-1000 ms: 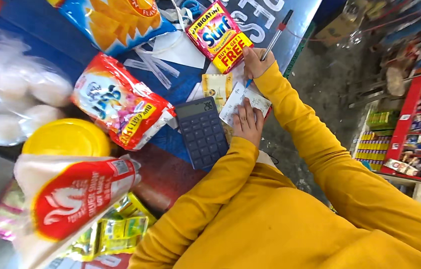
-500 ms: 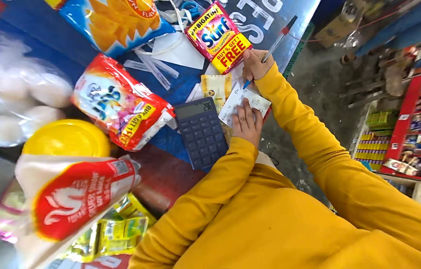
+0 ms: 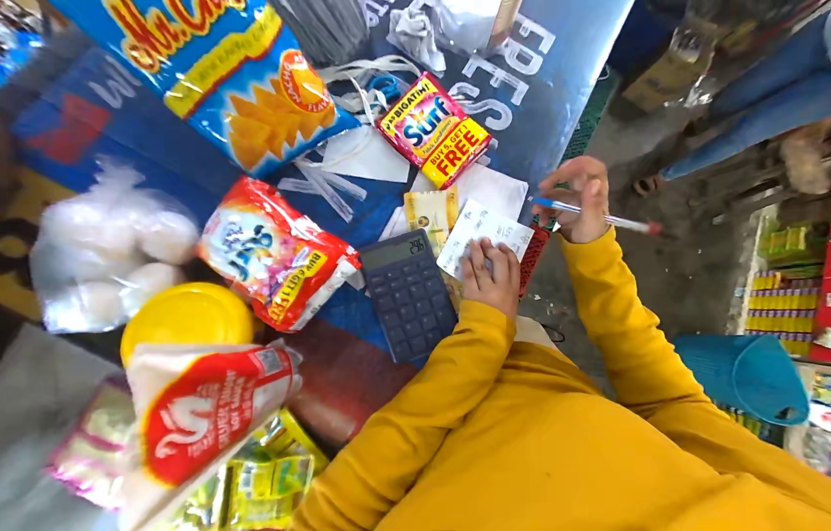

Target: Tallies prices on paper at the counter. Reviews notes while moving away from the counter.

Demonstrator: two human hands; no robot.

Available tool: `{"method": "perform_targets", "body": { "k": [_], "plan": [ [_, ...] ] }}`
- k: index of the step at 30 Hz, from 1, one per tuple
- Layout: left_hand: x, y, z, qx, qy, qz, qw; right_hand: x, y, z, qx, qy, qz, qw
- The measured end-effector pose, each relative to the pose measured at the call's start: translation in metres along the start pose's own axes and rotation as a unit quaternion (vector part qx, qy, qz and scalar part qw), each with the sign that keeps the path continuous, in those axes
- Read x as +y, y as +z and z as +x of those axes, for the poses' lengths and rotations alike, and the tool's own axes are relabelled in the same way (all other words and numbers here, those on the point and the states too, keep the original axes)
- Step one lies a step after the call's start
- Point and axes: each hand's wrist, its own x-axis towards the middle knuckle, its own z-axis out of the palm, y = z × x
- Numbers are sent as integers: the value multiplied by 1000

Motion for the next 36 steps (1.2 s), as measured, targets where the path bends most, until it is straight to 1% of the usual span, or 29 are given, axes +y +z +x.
{"method": "perform_targets", "body": {
  "k": [1, 2, 3, 5, 6, 7, 9, 12, 15, 17, 19, 20, 21, 22, 23, 24, 25, 26, 27, 28, 29, 31, 32, 33, 35, 36],
  "plan": [
    [1, 4, 0, 5, -6, -1, 1000, 0, 1, 2, -20, 12, 27, 999],
    [3, 3, 0, -7, -13, 1, 1000, -1, 6, 9, -46, 28, 49, 997],
    [4, 1, 0, -27, -16, 2, 1000, -4, 15, 18, -65, 63, 60, 994],
    [6, 0, 0, -35, -16, 4, 999, -16, 37, 35, -36, 178, 42, 982],
    [7, -3, 0, -61, -20, 2, 998, -21, 46, 44, -19, 232, 24, 972],
    [8, -8, 1, -91, -22, 2, 996, -24, 53, 51, -8, 272, 9, 962],
    [8, -14, 1, -115, -21, 6, 993, -27, 62, 58, 6, 306, -16, 952],
    [9, -12, 2, -125, -27, 12, 992, -25, 63, 57, -3, 299, -51, 953],
    [8, -8, 0, -79, -14, 39, 996, -20, 65, 51, -12, 208, -122, 970],
    [7, -7, -1, -39, -8, 57, 998, -18, 70, 52, 33, 165, -178, 969],
    [7, -6, -1, -25, -7, 59, 998, -12, 73, 55, 77, 148, -202, 965],
    [7, -6, -1, -30, -7, 59, 998, -12, 73, 56, 86, 158, -193, 965],
    [7, -5, -1, -41, -9, 57, 997, -14, 71, 56, 84, 190, -161, 965],
    [8, -5, -1, -54, -12, 55, 997, -17, 64, 56, 77, 233, -102, 964],
    [8, -5, -1, -84, -21, 45, 995, -18, 54, 54, 80, 261, -22, 962],
    [8, -6, 0, -105, -27, 33, 994, -18, 41, 48, 85, 248, 59, 963],
    [7, -8, 0, -112, -29, 21, 993, -23, 29, 38, 88, 230, 107, 963],
    [7, -12, 0, -128, -31, 10, 991, -26, 16, 24, 100, 230, 101, 963],
    [7, -15, -1, -135, -29, 4, 990, -28, 5, 7, 109, 263, 29, 958],
    [7, -15, -2, -124, -24, 5, 992, -11, -7, -12, 126, 282, -61, 949],
    [6, -14, -3, -103, -21, 5, 994, 10, -21, -31, 102, 316, -143, 932],
    [5, -11, -5, -50, -16, -9, 999, 67, -41, -65, 46, 369, -236, 898],
    [5, -9, -6, -20, -12, -21, 1000, 91, -48, -78, 20, 385, -267, 883],
    [5, -10, -7, -3, -8, -34, 999, 102, -49, -85, 4, 410, -278, 869],
    [3, -14, -11, 27, 7, -62, 998, 101, -46, -86, -7, 458, -270, 847],
    [2, -12, -12, 60, 19, -71, 995, 102, -47, -86, -19, 485, -266, 833]
  ]
}}
